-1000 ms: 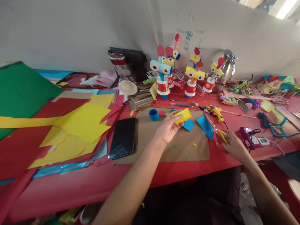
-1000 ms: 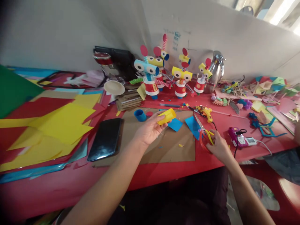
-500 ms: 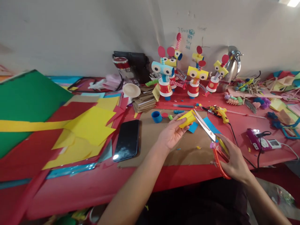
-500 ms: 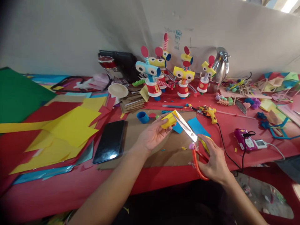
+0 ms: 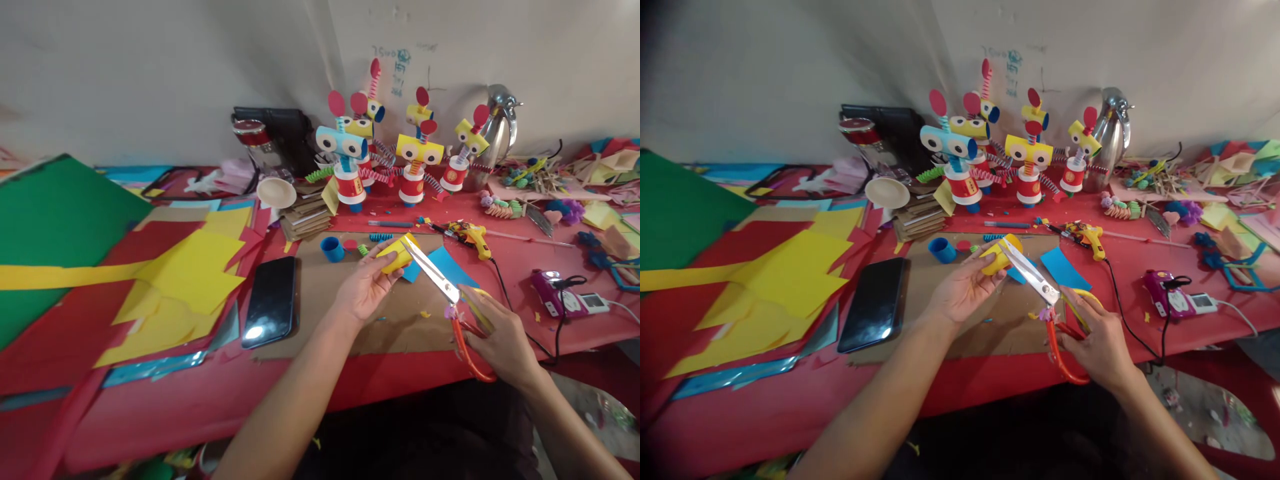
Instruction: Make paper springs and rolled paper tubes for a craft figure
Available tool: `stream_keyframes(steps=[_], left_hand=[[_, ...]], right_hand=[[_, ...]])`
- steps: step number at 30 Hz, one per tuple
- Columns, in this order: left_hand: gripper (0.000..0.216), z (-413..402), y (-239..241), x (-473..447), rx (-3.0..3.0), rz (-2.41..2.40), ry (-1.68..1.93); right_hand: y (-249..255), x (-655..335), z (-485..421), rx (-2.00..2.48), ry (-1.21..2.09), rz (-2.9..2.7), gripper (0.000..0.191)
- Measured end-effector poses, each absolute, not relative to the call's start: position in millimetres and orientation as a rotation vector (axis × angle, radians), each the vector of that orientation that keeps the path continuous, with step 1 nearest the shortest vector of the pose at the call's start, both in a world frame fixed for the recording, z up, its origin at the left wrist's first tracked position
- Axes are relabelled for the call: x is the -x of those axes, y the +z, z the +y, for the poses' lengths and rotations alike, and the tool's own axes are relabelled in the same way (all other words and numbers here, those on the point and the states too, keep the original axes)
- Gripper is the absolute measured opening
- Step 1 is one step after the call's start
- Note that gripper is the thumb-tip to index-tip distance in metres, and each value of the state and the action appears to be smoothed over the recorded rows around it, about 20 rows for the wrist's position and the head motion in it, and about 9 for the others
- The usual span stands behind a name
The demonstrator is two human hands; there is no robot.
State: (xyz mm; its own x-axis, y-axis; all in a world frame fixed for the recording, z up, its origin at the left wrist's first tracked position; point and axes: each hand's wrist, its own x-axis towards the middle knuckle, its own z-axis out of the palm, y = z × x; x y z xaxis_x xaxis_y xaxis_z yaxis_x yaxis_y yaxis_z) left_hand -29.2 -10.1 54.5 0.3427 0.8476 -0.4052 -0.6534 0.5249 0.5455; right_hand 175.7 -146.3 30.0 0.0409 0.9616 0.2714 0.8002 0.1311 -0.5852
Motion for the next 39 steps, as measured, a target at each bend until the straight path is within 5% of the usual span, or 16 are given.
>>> stream_keyframes(steps=[12,31,39], left_hand=[[0.058,-9,50,31,-0.352,0.699,0.982],[0.047,-9,47,27,-0.531,0.734,1.128],[0.035,-10,45,23,-0.691,0.748,1.235]], right_hand=[[35,-178,-148,1.735,0.432,-1.734,0.061],[10,-202,-135,2.095,0.046,-1.719,0.045],[10,-197,-132,1.81,0.481,-1.321,0.049]])
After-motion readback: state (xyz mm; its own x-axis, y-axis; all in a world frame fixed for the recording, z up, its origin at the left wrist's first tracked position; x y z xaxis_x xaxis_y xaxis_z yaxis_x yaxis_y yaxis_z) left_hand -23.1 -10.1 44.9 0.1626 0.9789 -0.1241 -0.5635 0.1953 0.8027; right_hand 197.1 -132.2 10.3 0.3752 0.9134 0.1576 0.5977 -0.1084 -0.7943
